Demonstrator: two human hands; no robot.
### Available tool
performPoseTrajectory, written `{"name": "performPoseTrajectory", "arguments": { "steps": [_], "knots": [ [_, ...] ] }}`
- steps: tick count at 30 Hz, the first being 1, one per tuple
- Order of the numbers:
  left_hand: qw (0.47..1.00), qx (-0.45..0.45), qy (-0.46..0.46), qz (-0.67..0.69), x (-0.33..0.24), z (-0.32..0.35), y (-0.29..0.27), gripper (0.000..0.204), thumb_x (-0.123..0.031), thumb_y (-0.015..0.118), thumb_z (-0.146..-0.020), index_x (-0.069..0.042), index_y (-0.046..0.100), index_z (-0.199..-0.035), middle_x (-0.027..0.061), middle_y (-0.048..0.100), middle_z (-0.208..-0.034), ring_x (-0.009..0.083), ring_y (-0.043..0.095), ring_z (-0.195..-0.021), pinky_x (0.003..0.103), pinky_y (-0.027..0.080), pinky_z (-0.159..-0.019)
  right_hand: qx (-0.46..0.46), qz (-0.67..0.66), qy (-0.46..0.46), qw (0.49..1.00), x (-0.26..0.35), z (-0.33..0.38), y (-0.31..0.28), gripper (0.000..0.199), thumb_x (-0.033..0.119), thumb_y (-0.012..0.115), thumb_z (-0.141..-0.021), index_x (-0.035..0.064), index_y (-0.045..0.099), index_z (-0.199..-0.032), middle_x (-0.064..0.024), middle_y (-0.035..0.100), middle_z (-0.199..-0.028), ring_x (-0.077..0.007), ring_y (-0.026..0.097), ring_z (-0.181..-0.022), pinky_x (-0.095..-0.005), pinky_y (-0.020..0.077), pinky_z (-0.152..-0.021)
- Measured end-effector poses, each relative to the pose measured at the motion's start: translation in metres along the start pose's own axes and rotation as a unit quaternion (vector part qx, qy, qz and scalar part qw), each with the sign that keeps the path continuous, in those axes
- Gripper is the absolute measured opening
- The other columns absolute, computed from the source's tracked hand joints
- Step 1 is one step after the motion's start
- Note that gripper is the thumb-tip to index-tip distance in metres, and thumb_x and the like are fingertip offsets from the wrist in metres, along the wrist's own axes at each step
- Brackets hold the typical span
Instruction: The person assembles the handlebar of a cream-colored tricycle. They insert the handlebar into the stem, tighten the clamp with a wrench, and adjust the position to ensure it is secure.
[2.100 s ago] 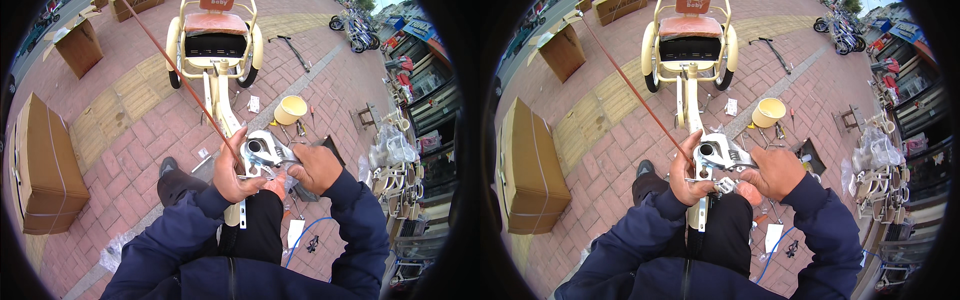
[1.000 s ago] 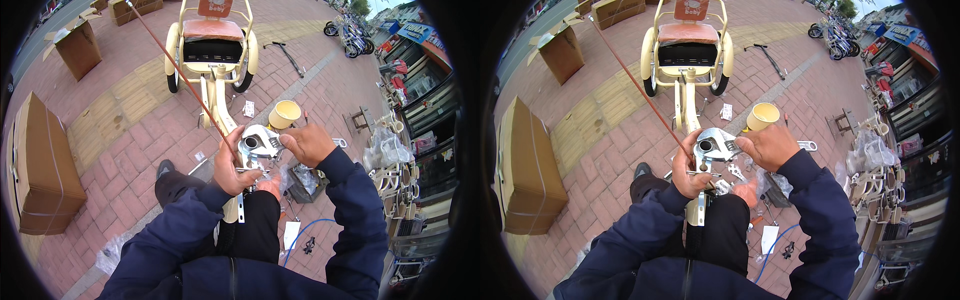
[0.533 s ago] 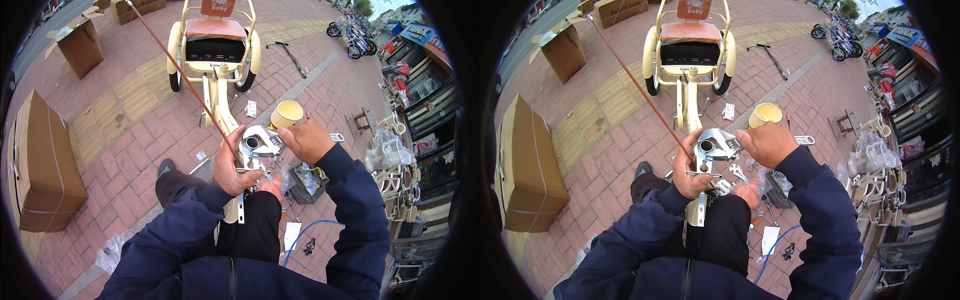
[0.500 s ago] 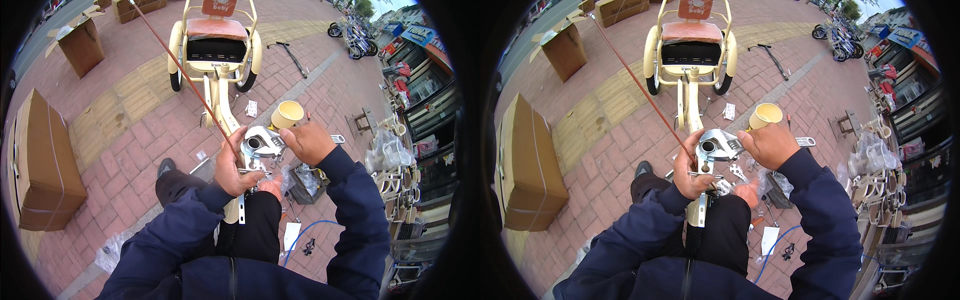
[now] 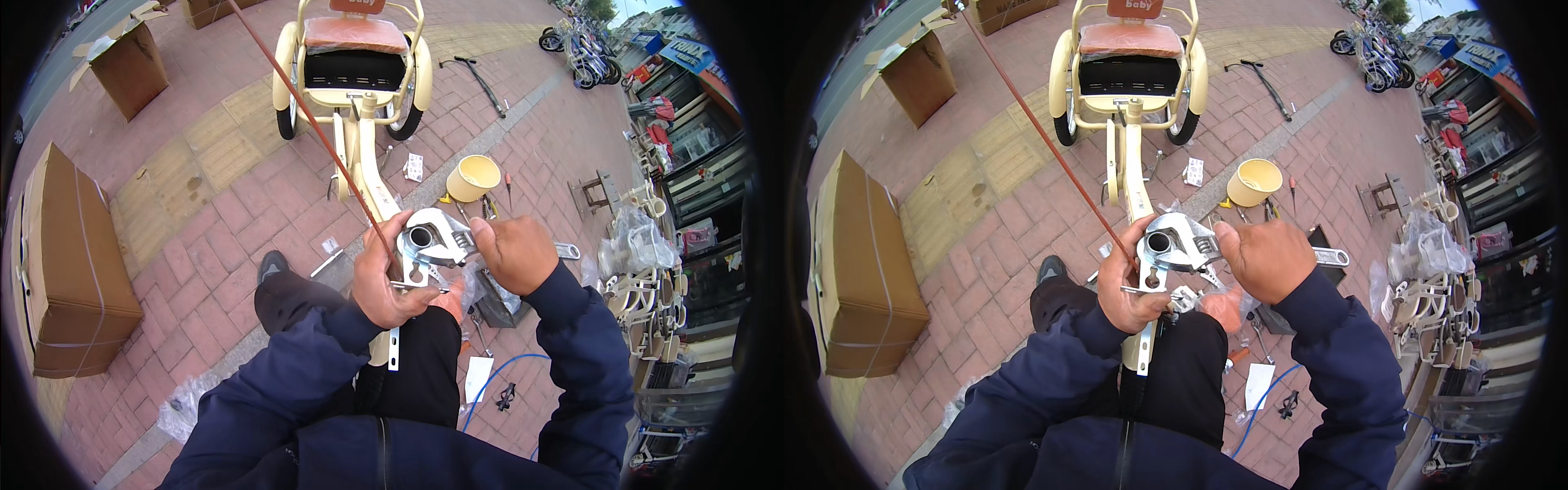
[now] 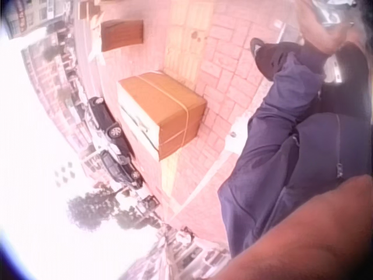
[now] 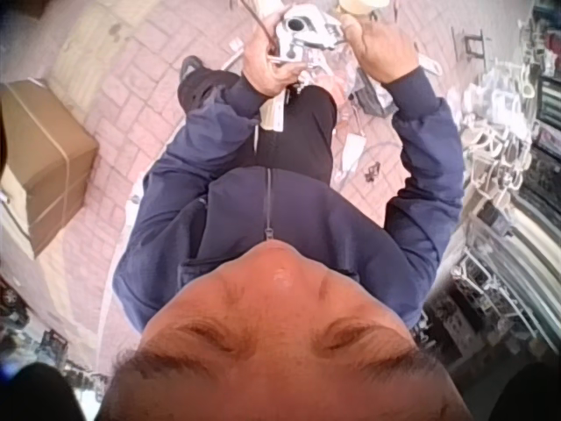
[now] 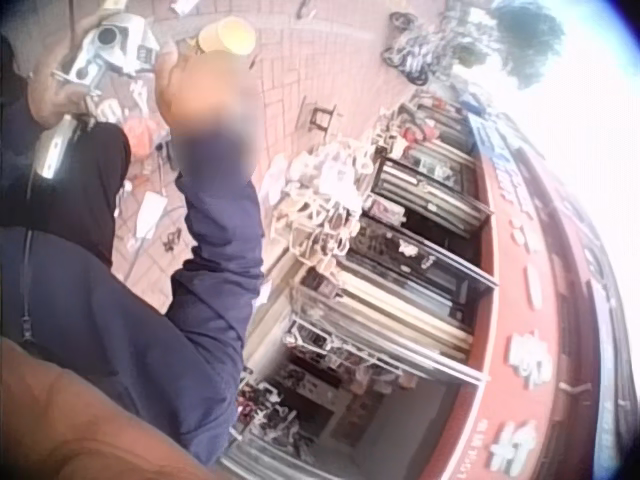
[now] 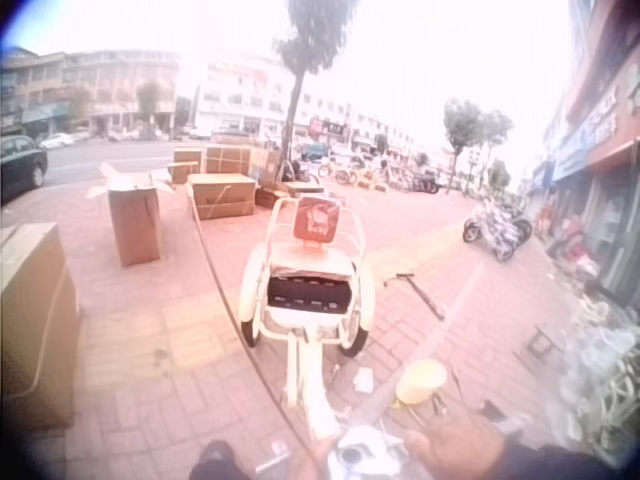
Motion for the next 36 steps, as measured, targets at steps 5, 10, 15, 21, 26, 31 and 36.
{"name": "performPoseTrajectory", "arguments": {
  "steps": [5, 10, 15, 21, 26, 31, 36],
  "knots": [
    [1.0, 0.001, -0.011, 0.019, -0.004, -0.002, 0.002, 0.101, -0.061, 0.084, -0.073, 0.005, 0.047, -0.141, 0.0191, 0.059, -0.122, 0.0312, 0.059, -0.115, 0.038, 0.047, -0.098, -0.029, 0.024, 0.043, 0.998, 0.005, 0.012, -0.011, 0.055, 0.041, 0.046, -0.104, 0.0028, 0.066, -0.07, -0.0219, 0.062, -0.063, -0.0454, 0.062, -0.062, -0.0545, 0.0498, -0.06],
    [0.999, -0.002, -0.027, 0.021, -0.002, -0.001, 0.001, 0.1, -0.055, 0.088, -0.071, 0.004, 0.047, -0.141, 0.0179, 0.057, -0.121, 0.0272, 0.063, -0.111, 0.036, 0.05, -0.096, -0.046, 0.072, 0.121, 0.989, 0.02, 0.036, -0.023, 0.056, 0.042, 0.045, -0.105, 0.0037, 0.066, -0.07, -0.0212, 0.062, -0.061, -0.0449, 0.063, -0.061, -0.0544, 0.0509, -0.058],
    [1.0, 0.012, -0.013, 0.007, -0.003, -0.007, 0.002, 0.092, -0.038, 0.09, -0.072, 0.003, 0.046, -0.141, 0.0177, 0.055, -0.123, 0.0259, 0.063, -0.111, 0.036, 0.053, -0.093, -0.054, 0.022, 0.139, 0.988, 0.021, 0.045, -0.018, 0.058, 0.041, 0.046, -0.105, 0.0, 0.065, -0.069, -0.024, 0.061, -0.063, -0.0469, 0.062, -0.063, -0.0551, 0.0492, -0.061],
    [0.995, 0.064, -0.039, -0.07, -0.006, -0.018, 0.003, 0.078, -0.019, 0.087, -0.072, -0.001, 0.05, -0.138, 0.0148, 0.054, -0.121, 0.023, 0.062, -0.108, 0.035, 0.052, -0.094, -0.154, -0.203, 0.189, 0.948, -0.051, 0.056, 0.002, 0.065, 0.042, 0.042, -0.106, -0.0035, 0.062, -0.064, -0.0246, 0.059, -0.063, -0.0461, 0.058, -0.066, -0.0518, 0.0439, -0.064],
    [0.994, 0.037, -0.019, -0.1, -0.007, -0.02, 0.001, 0.07, -0.024, 0.087, -0.072, -0.002, 0.057, -0.131, 0.0146, 0.058, -0.115, 0.0247, 0.062, -0.101, 0.036, 0.051, -0.091, -0.159, -0.233, 0.317, 0.905, -0.144, 0.154, 0.078, 0.07, 0.046, 0.038, -0.107, -0.0018, 0.065, -0.064, -0.019, 0.061, -0.061, -0.038, 0.061, -0.063, -0.046, 0.0446, -0.066],
    [0.989, 0.006, 0.015, -0.144, -0.013, -0.024, -0.001, 0.057, -0.026, 0.085, -0.074, -0.004, 0.062, -0.121, 0.012, 0.064, -0.105, 0.0266, 0.062, -0.098, 0.038, 0.05, -0.088, -0.009, -0.257, 0.505, 0.824, -0.21, 0.312, 0.279, 0.061, 0.038, 0.034, -0.106, -0.0012, 0.069, -0.076, -0.0238, 0.069, -0.074, -0.0417, 0.068, -0.078, -0.0503, 0.0499, -0.076],
    [0.985, -0.01, 0.05, -0.168, -0.018, -0.026, -0.001, 0.052, -0.025, 0.083, -0.078, -0.003, 0.061, -0.12, 0.0075, 0.064, -0.097, 0.0211, 0.062, -0.089, 0.034, 0.051, -0.083, 0.243, -0.215, 0.507, 0.798, -0.13, 0.445, 0.461, 0.044, 0.04, 0.046, -0.101, 0.0012, 0.061, -0.115, -0.0286, 0.07, -0.101, -0.0469, 0.067, -0.092, -0.0577, 0.0495, -0.09]
  ]
}}
Point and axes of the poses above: each hand's wrist, its own z-axis away from the middle knuckle, its own y-axis out of the palm, x = y × z, the point moved 10 cm from there along -z, towards the middle knuckle
